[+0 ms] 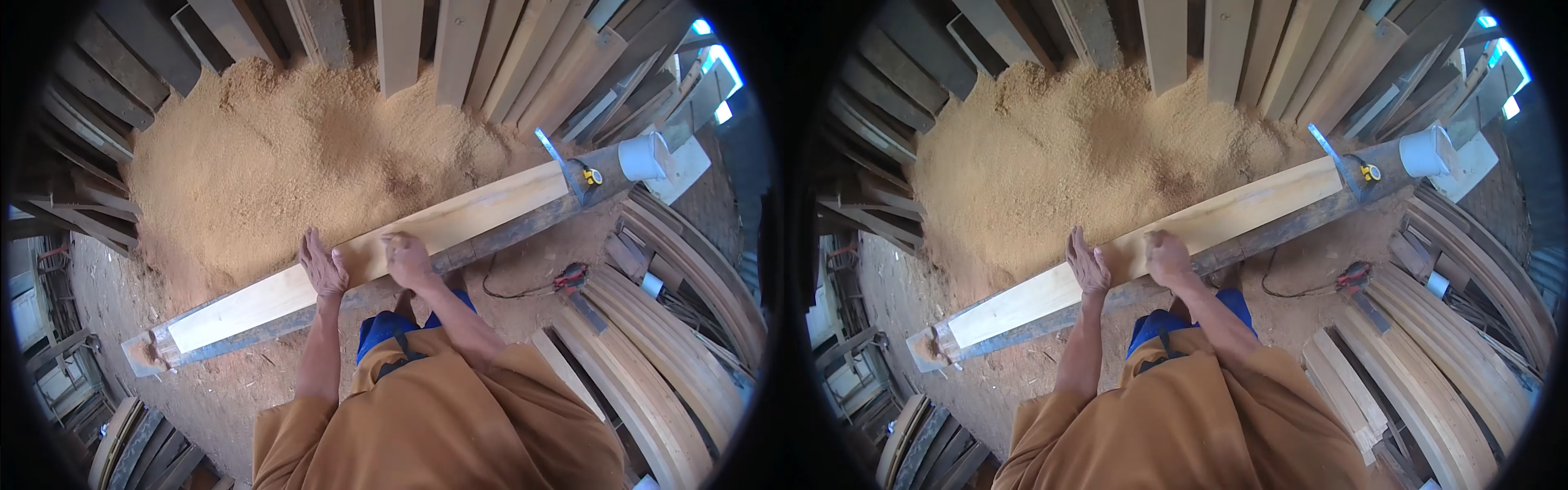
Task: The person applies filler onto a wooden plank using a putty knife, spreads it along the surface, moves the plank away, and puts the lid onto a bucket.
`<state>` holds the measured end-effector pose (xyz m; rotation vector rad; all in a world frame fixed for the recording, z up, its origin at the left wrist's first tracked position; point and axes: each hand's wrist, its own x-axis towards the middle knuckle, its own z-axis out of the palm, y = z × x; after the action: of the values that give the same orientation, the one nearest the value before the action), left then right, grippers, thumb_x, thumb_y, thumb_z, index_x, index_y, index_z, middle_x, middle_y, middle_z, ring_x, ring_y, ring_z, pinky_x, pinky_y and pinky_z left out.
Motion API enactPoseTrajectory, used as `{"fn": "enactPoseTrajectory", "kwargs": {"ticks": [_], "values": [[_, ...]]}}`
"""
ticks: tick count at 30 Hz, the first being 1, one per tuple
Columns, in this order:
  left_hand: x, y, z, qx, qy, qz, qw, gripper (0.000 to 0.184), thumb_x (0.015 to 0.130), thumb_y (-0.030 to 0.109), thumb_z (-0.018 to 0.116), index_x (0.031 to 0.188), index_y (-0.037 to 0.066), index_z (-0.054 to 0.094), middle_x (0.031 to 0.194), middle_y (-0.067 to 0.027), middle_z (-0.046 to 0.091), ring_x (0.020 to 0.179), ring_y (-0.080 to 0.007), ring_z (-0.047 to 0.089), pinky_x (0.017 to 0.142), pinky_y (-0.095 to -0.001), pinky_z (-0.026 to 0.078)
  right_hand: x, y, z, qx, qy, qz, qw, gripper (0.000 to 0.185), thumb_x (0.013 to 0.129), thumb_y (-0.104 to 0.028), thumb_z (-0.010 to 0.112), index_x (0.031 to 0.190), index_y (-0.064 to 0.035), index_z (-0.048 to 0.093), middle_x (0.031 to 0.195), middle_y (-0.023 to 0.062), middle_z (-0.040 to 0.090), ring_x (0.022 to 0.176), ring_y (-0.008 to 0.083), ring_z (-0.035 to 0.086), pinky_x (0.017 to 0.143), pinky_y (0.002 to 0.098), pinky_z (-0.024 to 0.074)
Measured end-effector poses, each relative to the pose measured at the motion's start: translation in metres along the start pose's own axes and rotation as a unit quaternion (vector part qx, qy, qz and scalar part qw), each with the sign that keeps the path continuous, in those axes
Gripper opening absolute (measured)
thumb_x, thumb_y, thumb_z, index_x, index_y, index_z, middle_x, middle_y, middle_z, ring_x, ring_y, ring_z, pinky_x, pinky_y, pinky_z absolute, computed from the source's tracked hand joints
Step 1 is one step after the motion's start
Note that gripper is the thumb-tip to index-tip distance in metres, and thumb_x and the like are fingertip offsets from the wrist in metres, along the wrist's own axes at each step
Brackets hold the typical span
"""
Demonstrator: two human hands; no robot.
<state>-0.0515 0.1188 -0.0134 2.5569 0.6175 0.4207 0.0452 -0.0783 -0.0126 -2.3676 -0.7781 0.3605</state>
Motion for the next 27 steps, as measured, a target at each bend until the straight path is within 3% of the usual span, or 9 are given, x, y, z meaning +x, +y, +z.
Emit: {"fn": "enactPoseTrajectory", "kwargs": {"ticks": [5, 7, 10, 12, 13, 17, 19, 22, 27], "values": [[0.002, 0.002, -0.002, 0.033, 0.002, 0.015, 0.999, 0.069, 0.107, 0.048, 0.032, 0.153, -0.004, 0.034, 0.154, -0.0260, 0.041, 0.143, -0.0458, 0.034, 0.119, -0.0553, 0.025, -0.004, 0.118, -0.110, 0.040, 0.311, 0.177, 0.933, 0.030, 0.087, -0.008, 0.064, 0.116, -0.0069, 0.069, 0.103, 0.0201, 0.068, 0.096, 0.0348, 0.066, 0.087, 0.0433, 0.0524], [0.002, 0.004, -0.001, 0.036, 0.000, 0.011, 0.999, 0.069, 0.107, 0.048, 0.032, 0.153, -0.004, 0.035, 0.154, -0.0260, 0.042, 0.143, -0.0458, 0.035, 0.119, -0.0553, 0.025, -0.005, 0.145, -0.150, -0.086, 0.281, 0.249, 0.923, 0.026, 0.086, -0.008, 0.063, 0.111, -0.0061, 0.069, 0.102, 0.0204, 0.067, 0.097, 0.0390, 0.065, 0.087, 0.0471, 0.0524], [0.003, 0.004, -0.002, 0.037, -0.002, 0.004, 0.999, 0.070, 0.106, 0.048, 0.034, 0.153, -0.003, 0.035, 0.154, -0.0259, 0.042, 0.143, -0.0451, 0.035, 0.119, -0.0548, 0.025, 0.000, 0.129, -0.130, -0.199, 0.198, 0.197, 0.939, 0.023, 0.090, -0.024, 0.066, 0.102, -0.0042, 0.069, 0.091, 0.0198, 0.069, 0.087, 0.0383, 0.066, 0.082, 0.0457, 0.0537], [0.001, 0.003, -0.001, 0.030, -0.015, -0.013, 0.999, 0.070, 0.105, 0.048, 0.036, 0.154, -0.003, 0.034, 0.154, -0.0258, 0.041, 0.144, -0.0458, 0.034, 0.119, -0.0570, 0.024, 0.001, 0.074, -0.096, -0.131, 0.190, 0.167, 0.958, 0.017, 0.083, -0.019, 0.066, 0.095, -0.0061, 0.068, 0.082, 0.0163, 0.068, 0.082, 0.0380, 0.065, 0.081, 0.0470, 0.0526], [0.002, 0.003, 0.001, 0.024, -0.020, -0.017, 0.999, 0.070, 0.104, 0.048, 0.037, 0.154, -0.002, 0.033, 0.155, -0.0258, 0.041, 0.144, -0.0462, 0.033, 0.120, -0.0581, 0.023, -0.005, 0.068, -0.065, 0.014, 0.141, 0.130, 0.981, 0.012, 0.084, -0.018, 0.065, 0.090, -0.0076, 0.066, 0.082, 0.0134, 0.068, 0.085, 0.0368, 0.065, 0.081, 0.0474, 0.0518], [0.003, 0.007, 0.002, 0.055, -0.047, -0.044, 0.996, 0.075, 0.103, 0.051, 0.037, 0.154, -0.003, 0.032, 0.158, -0.0277, 0.037, 0.147, -0.0475, 0.030, 0.121, -0.0581, 0.020, -0.015, 0.023, -0.029, 0.124, -0.040, 0.032, 0.991, 0.020, 0.086, -0.015, 0.065, 0.103, -0.0033, 0.070, 0.084, 0.0155, 0.070, 0.086, 0.0370, 0.068, 0.080, 0.0459, 0.0534], [0.002, 0.010, 0.003, 0.106, -0.033, -0.010, 0.994, 0.076, 0.103, 0.050, 0.037, 0.155, -0.005, 0.031, 0.159, -0.0313, 0.033, 0.149, -0.0497, 0.027, 0.122, -0.0592, 0.018, -0.020, 0.016, -0.064, 0.060, 0.080, -0.024, 0.995, 0.030, 0.083, -0.013, 0.067, 0.110, -0.0027, 0.070, 0.090, 0.0221, 0.071, 0.087, 0.0440, 0.069, 0.084, 0.0470, 0.0561], [-0.015, 0.031, 0.006, 0.173, -0.069, 0.064, 0.981, 0.080, 0.102, 0.050, 0.038, 0.154, -0.010, 0.030, 0.160, -0.0365, 0.027, 0.151, -0.0530, 0.021, 0.124, -0.0608, 0.014, -0.032, 0.058, -0.120, 0.241, 0.052, 0.129, 0.960, 0.034, 0.084, -0.017, 0.070, 0.113, -0.0002, 0.069, 0.092, 0.0229, 0.072, 0.092, 0.0435, 0.070, 0.086, 0.0446, 0.0555], [-0.041, 0.144, 0.053, 0.106, -0.166, 0.107, 0.974, 0.082, 0.101, 0.048, 0.042, 0.152, -0.015, 0.029, 0.160, -0.0403, 0.022, 0.152, -0.0555, 0.016, 0.124, -0.0619, 0.012, -0.058, 0.176, -0.191, 0.195, 0.153, 0.140, 0.959, 0.036, 0.085, -0.016, 0.072, 0.115, 0.0025, 0.067, 0.094, 0.0202, 0.074, 0.092, 0.0381, 0.072, 0.084, 0.0439, 0.0552]]}}
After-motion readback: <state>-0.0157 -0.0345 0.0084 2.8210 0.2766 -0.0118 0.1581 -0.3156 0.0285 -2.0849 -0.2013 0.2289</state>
